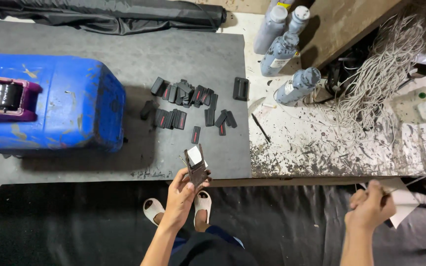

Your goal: Measuring a component with a caliper and pouring edge dye into a machine reservoir

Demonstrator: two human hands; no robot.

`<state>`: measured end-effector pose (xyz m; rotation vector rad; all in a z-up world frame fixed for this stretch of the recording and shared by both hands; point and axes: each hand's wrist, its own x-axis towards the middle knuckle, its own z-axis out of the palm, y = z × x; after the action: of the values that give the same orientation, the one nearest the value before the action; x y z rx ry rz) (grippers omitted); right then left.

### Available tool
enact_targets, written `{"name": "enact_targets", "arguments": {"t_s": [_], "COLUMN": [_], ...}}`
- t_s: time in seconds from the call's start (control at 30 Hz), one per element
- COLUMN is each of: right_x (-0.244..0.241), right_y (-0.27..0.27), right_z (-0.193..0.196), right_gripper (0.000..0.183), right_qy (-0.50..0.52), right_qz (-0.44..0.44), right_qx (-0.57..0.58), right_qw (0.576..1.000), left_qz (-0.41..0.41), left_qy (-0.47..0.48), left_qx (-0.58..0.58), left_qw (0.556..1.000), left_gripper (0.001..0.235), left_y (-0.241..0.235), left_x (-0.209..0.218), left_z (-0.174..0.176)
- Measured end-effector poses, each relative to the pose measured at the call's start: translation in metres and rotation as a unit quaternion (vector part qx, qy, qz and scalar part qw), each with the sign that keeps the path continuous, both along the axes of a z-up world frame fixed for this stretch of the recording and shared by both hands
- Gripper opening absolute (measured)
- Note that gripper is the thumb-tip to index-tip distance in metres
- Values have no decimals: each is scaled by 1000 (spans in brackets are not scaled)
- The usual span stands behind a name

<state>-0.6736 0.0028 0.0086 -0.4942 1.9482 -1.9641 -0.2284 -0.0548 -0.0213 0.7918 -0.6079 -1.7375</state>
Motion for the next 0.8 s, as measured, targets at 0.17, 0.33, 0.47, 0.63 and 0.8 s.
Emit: {"name": "enact_targets", "arguments": {"t_s": [0.17, 0.33, 0.47, 0.63, 0.8], "right_x": [32, 82, 110, 163, 220], "right_y": [3, -12, -13, 4, 16], "right_z": [13, 11, -28, -21, 13], "right_gripper": [21, 11, 40, 50, 41], "right_qy": [108, 339, 230, 150, 118], "right_qz": [105, 178, 270, 420, 402], "right_qx": [56, -20, -133, -124, -68], "right_qw": [987, 924, 925, 887, 906], "left_qz": [11, 37, 50, 96, 96], "left_qy": [5, -39, -90, -63, -104], "left_qx": [3, -12, -50, -117, -172], "left_qw": [1000, 999, 993, 987, 975], "left_gripper": [63, 65, 83, 89, 82], "left_y": [5, 8, 14, 22, 34], "left_x": [8, 11, 14, 26, 40], "left_z": [9, 6, 23, 30, 51]}}
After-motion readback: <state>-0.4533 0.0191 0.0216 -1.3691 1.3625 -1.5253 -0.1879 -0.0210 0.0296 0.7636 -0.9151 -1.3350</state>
